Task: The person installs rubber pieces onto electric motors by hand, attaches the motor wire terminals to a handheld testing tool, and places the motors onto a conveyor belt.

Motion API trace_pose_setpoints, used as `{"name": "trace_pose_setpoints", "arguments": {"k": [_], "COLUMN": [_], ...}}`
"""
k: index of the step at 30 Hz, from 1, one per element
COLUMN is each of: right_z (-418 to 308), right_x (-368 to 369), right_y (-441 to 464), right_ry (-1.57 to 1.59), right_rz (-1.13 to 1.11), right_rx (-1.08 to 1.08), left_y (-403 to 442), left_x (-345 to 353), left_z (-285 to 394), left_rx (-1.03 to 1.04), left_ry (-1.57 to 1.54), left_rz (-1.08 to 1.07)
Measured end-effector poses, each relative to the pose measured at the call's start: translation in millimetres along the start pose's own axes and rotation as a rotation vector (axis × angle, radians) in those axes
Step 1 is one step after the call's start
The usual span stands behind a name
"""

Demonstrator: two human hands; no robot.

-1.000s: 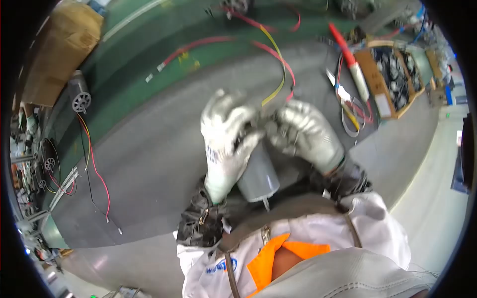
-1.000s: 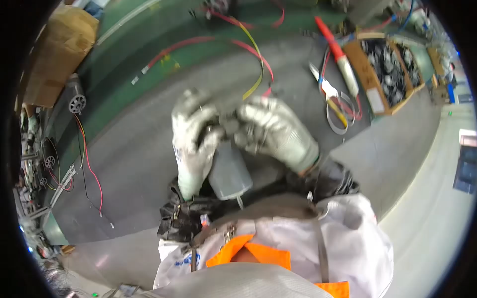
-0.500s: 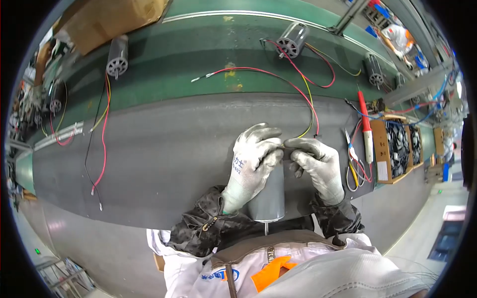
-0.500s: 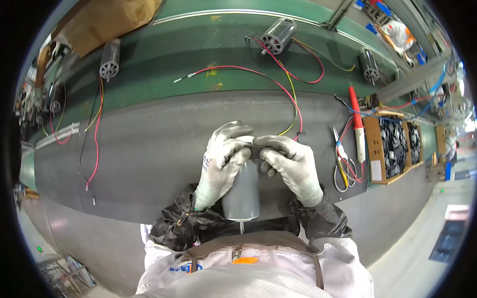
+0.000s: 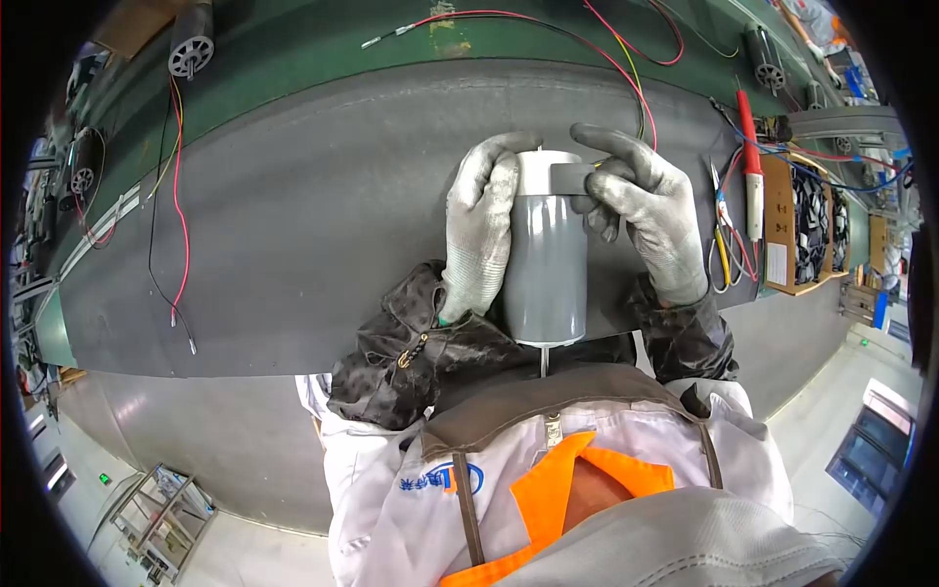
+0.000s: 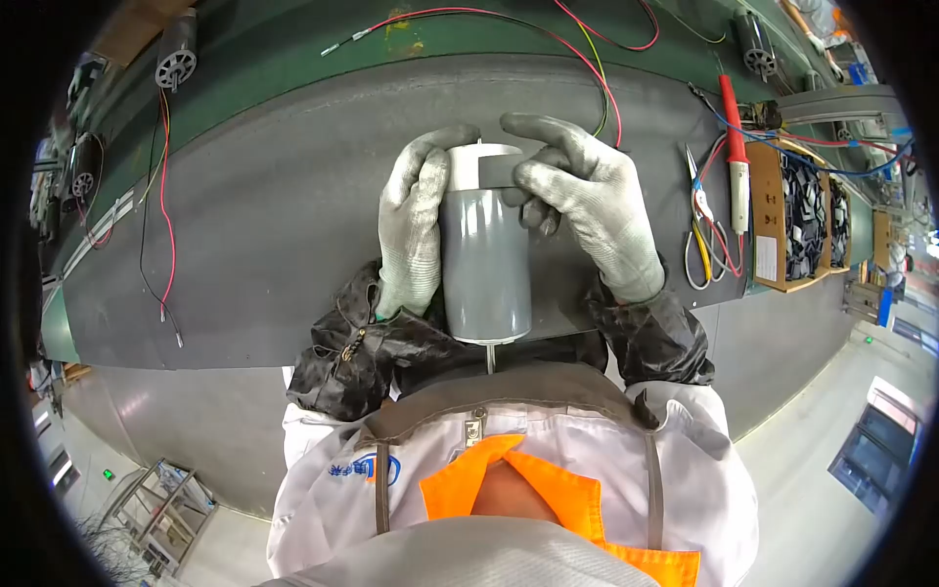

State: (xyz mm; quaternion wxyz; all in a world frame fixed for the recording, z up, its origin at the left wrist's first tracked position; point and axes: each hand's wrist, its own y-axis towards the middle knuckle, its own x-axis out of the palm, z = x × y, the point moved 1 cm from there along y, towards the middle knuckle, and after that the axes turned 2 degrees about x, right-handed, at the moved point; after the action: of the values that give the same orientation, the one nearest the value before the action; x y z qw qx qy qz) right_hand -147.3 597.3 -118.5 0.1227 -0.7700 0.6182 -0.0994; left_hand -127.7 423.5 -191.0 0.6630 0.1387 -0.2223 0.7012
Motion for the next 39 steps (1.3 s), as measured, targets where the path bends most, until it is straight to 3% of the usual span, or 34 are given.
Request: {"name": "trace_pose_setpoints", "arguments": {"k": [11, 14, 17, 19, 23, 25, 27, 30, 33, 35, 36, 38, 39], "right_z": [5.5, 4.0, 0.2, 2.9, -10.2, -18.0, -6.1, 5.2, 3.1, 3.7, 3.4, 2.9, 3.1], "right_x": [-8.5, -3.1, 6.5, 8.9, 0.8, -4.2, -20.8, -35.1, -34.3, -32.1, -31.9, -27.6, -26.5], "right_y": [2.6, 3.4, 2.8, 5.6, 18.3, 24.0, 39.4, 60.6, 66.5, 68.1, 69.3, 64.8, 61.5], "right_ry": [0.006, 0.01, -0.077, -0.124, -0.136, -0.235, -0.274, -0.238, -0.26, -0.268, -0.284, -0.296, -0.302], "right_rz": [-0.039, -0.044, -0.027, -0.022, -0.146, -0.258, -0.292, -0.579, -0.656, -0.662, -0.666, -0.617, -0.569], "right_rx": [-0.004, 0.002, -0.025, -0.018, -0.026, 0.124, 0.137, 0.246, 0.28, 0.291, 0.303, 0.276, 0.242], "left_y": [1.5, -0.4, 6.2, 8.1, 9.8, 8.4, 9.1, 8.1, 8.3, 8.7, 8.4, 4.8, 5.0], "left_x": [0.0, 0.3, -5.2, -2.7, -2.5, 1.7, 3.4, 3.1, 1.7, 2.2, 3.3, 5.5, 3.8], "left_z": [2.2, 3.6, -6.0, -3.4, 4.0, 7.9, 9.8, 6.9, 2.3, 7.8, 8.3, 4.6, 3.5], "left_rx": [0.061, -0.058, 0.078, 0.419, 0.407, 0.379, 0.357, 0.339, 0.218, 0.433, 0.432, 0.198, 0.189], "left_ry": [0.135, 0.003, 0.18, 0.574, 0.741, 0.689, 0.642, 0.606, 0.468, 0.566, 0.563, 0.315, 0.317], "left_rz": [0.015, 0.002, -0.039, -0.103, -0.196, -0.175, -0.147, -0.159, -0.095, -0.112, -0.109, -0.075, -0.074]}}
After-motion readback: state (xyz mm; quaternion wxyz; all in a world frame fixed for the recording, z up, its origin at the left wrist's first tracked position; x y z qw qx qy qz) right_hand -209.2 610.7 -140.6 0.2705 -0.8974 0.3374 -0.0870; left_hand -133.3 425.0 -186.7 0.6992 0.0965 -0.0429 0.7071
